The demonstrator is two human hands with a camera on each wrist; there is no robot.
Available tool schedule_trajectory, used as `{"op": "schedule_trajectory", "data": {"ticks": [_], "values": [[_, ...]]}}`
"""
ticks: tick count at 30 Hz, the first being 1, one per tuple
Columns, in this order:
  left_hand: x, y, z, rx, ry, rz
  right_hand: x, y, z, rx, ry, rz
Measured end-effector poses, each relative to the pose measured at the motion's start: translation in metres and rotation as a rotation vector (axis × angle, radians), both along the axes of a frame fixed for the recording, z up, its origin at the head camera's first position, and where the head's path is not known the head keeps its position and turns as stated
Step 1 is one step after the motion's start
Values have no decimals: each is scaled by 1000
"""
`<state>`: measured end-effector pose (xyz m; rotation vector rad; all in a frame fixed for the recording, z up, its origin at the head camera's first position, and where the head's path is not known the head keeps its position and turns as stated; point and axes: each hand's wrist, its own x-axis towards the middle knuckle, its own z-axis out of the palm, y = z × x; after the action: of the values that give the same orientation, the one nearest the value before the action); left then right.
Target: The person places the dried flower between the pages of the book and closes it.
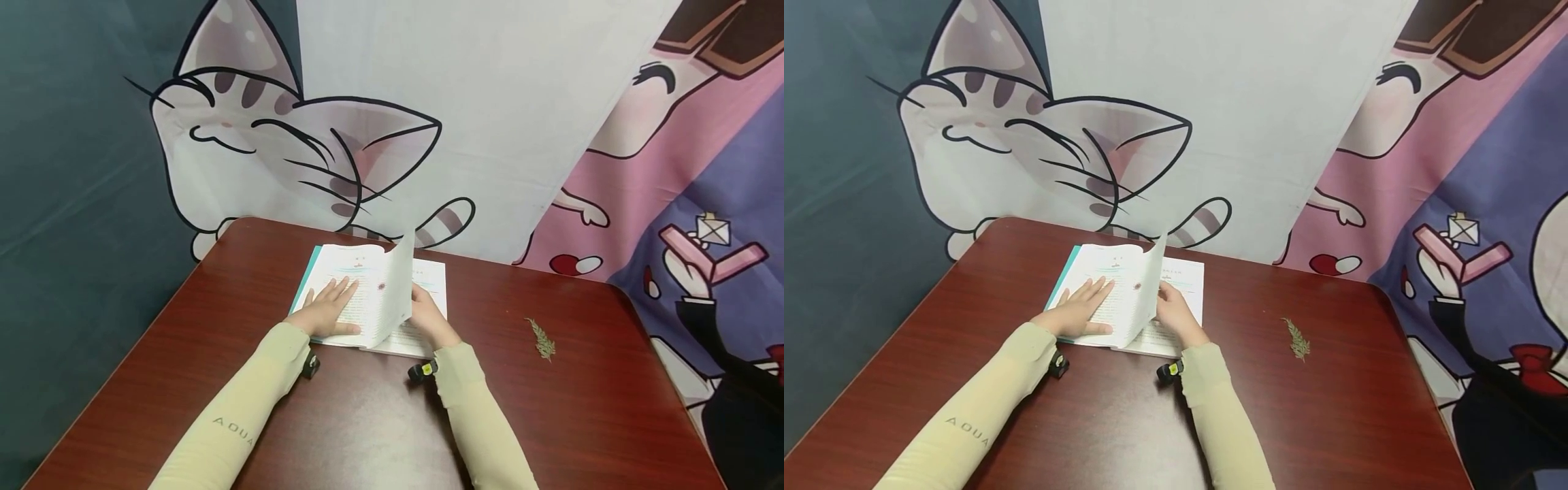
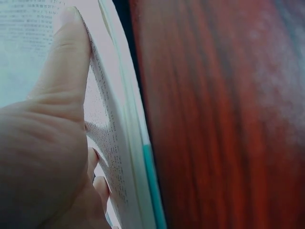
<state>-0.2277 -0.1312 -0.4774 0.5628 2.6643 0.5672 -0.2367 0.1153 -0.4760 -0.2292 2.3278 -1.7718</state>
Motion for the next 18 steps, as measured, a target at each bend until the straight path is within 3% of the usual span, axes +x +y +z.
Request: {"op": "schedule_trajectory", "data": {"ticks": [10,14,18], "values": [[1,4,4,9,-9,5,-21,-26,-5,36,-126,-9],[0,5,4,-3,1,3,-26,-30,-7,80,-112,-9],[-1,1,4,56,-4,28,-27,-29,-8,123,-82,6]]}}
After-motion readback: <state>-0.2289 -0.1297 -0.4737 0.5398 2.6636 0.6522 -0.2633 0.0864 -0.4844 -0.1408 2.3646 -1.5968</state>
